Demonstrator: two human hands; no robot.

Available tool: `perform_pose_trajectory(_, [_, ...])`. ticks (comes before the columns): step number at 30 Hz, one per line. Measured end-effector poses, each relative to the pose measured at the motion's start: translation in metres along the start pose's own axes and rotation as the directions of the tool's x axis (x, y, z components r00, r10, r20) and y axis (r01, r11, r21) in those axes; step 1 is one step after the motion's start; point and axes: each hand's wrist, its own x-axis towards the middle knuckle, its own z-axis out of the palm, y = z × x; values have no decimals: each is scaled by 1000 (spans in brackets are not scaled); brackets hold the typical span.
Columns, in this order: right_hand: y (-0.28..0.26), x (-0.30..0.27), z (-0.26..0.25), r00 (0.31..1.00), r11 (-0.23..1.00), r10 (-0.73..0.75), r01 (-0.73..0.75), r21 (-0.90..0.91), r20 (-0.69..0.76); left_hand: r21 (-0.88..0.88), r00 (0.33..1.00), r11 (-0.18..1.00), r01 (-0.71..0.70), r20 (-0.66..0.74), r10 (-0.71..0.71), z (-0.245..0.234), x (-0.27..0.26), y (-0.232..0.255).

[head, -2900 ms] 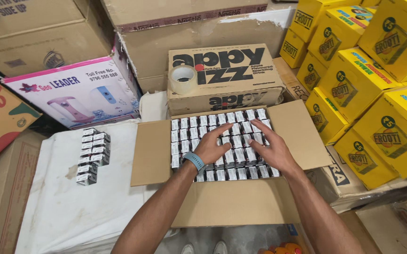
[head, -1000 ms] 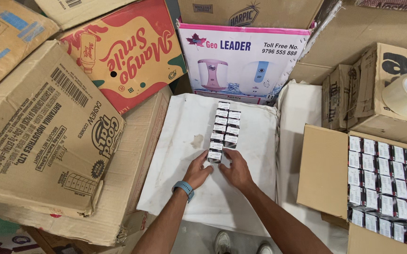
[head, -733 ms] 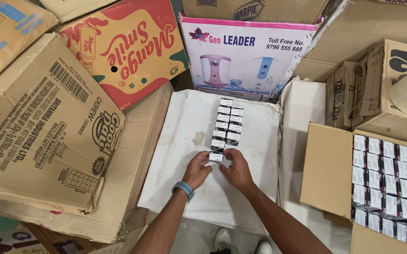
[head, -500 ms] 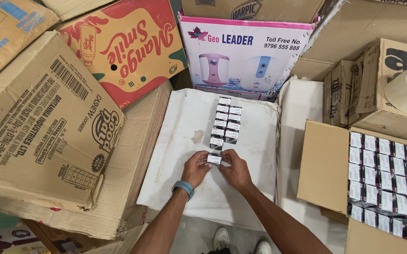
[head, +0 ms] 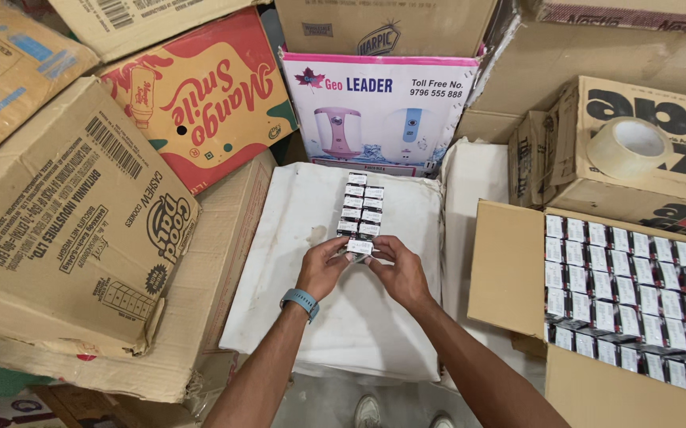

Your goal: The person repeatedly picks small rectangular boxes from a larger cardboard box and places them onto a white cloth on the floor. The person arranges the small boxes in neat rows on the cloth. The person wears white shoes and a blue wristband.

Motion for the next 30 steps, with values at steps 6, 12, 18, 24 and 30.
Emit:
perform_pose_trajectory(6, [-23, 4, -39, 989, 984, -117, 128, 122, -95, -23, 993, 993, -119, 23, 120, 26, 19, 41])
perform_pose_trajectory(12, [-46, -17, -105, 970, 982, -159, 175, 72, -186, -58, 971, 978, -201, 119, 207, 78, 20, 99])
perform_pose_trajectory(18, [-47, -56, -184, 927, 976, -207, 218, 1, -314, -113, 942, 969, -219, 232, 240, 167, 28, 110])
perform_pose_trajectory(24, [-29, -105, -274, 890, 984, -165, 176, -12, -424, -153, 898, 969, -196, 368, 240, 269, 15, 124])
perform_pose_trajectory(30, [-23, -171, -351, 842, 990, -137, 127, -54, -522, -195, 837, 960, -199, 476, 270, 371, -1, 114])
